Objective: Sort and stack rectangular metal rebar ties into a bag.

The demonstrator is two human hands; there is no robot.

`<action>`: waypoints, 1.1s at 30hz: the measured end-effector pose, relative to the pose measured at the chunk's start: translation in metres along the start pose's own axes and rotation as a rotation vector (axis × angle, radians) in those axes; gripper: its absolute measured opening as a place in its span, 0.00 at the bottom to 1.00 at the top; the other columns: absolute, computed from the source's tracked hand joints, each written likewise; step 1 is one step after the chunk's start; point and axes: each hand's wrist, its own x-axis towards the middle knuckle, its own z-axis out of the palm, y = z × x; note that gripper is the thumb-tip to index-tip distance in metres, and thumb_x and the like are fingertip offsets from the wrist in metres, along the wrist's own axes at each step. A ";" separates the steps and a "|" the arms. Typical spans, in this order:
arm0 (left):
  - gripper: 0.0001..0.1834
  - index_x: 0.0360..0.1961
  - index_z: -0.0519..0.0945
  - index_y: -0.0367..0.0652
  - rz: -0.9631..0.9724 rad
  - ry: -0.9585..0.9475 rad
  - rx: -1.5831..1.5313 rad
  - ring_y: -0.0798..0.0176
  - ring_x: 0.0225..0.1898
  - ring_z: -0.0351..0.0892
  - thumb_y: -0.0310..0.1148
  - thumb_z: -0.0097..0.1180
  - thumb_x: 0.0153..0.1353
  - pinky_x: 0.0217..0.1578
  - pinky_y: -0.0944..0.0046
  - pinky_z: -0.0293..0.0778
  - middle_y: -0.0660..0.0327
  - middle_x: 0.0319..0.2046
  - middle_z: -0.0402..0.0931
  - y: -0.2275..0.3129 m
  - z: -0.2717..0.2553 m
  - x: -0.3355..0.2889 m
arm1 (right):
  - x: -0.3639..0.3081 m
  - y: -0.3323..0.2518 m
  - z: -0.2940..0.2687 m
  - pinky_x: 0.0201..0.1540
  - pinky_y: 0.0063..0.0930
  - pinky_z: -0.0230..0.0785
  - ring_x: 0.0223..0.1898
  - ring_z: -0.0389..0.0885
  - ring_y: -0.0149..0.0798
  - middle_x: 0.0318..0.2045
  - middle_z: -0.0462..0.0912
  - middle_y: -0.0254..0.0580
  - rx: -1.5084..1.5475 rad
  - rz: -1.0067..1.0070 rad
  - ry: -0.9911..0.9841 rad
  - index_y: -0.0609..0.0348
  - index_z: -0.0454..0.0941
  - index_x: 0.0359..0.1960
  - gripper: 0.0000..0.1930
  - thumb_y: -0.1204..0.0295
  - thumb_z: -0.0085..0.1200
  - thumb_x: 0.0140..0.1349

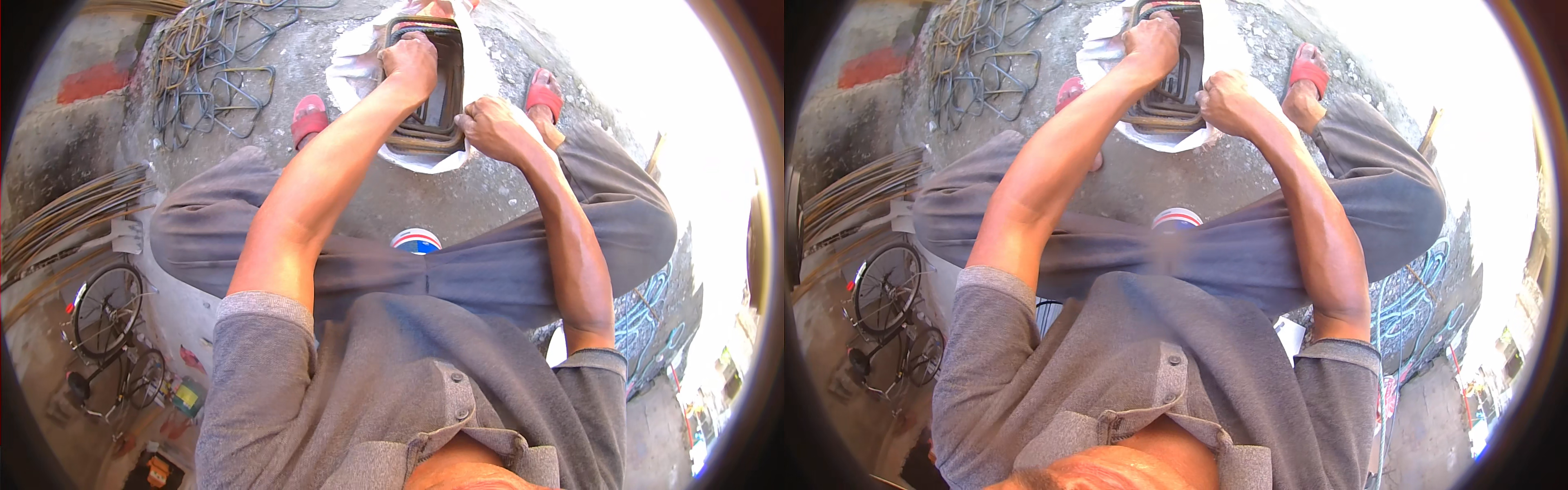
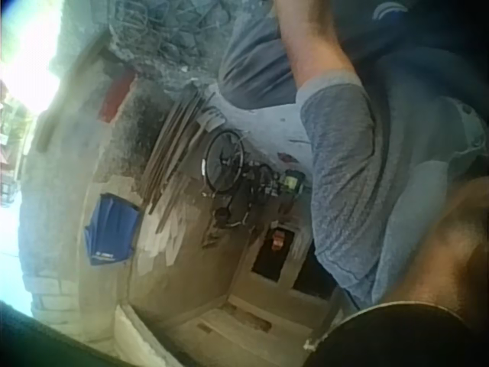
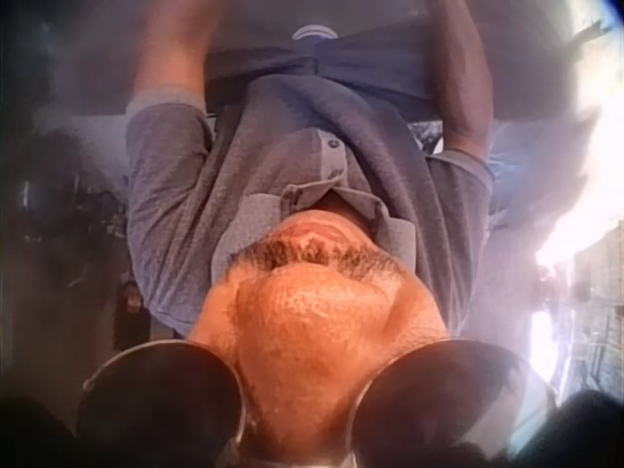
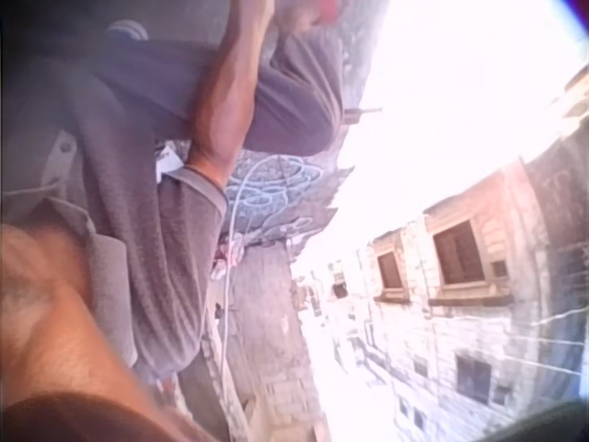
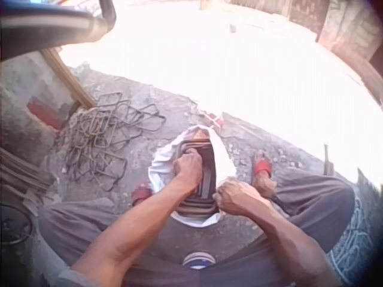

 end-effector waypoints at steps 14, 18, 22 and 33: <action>0.27 0.52 0.71 0.35 -0.710 0.162 -0.392 0.49 0.55 0.73 0.41 0.61 0.55 0.53 0.49 0.72 0.46 0.53 0.73 -0.293 0.064 0.041 | 0.001 -0.003 -0.001 0.41 0.42 0.70 0.34 0.78 0.49 0.28 0.77 0.49 -0.078 -0.029 -0.044 0.62 0.76 0.30 0.09 0.70 0.47 0.61; 0.41 0.64 0.59 0.36 -0.868 -0.120 -0.403 0.51 0.62 0.67 0.42 0.63 0.53 0.59 0.46 0.66 0.50 0.62 0.65 -0.367 0.155 0.024 | 0.006 -0.019 -0.014 0.39 0.47 0.66 0.33 0.76 0.56 0.25 0.76 0.57 0.128 0.310 -0.088 0.65 0.75 0.25 0.15 0.65 0.47 0.64; 0.52 0.70 0.48 0.39 -0.928 -0.142 -0.484 0.47 0.67 0.59 0.44 0.66 0.50 0.63 0.39 0.58 0.53 0.63 0.65 -0.390 0.203 0.000 | 0.014 -0.029 -0.021 0.38 0.49 0.64 0.32 0.74 0.60 0.23 0.75 0.61 0.207 0.388 -0.095 0.67 0.74 0.22 0.19 0.63 0.48 0.64; 0.22 0.42 0.74 0.30 -0.654 0.582 -0.450 0.36 0.43 0.78 0.43 0.51 0.63 0.45 0.46 0.72 0.35 0.39 0.77 -0.343 0.067 0.040 | 0.009 -0.013 -0.015 0.40 0.48 0.67 0.33 0.77 0.58 0.26 0.78 0.57 0.075 0.242 -0.066 0.65 0.76 0.25 0.16 0.65 0.45 0.64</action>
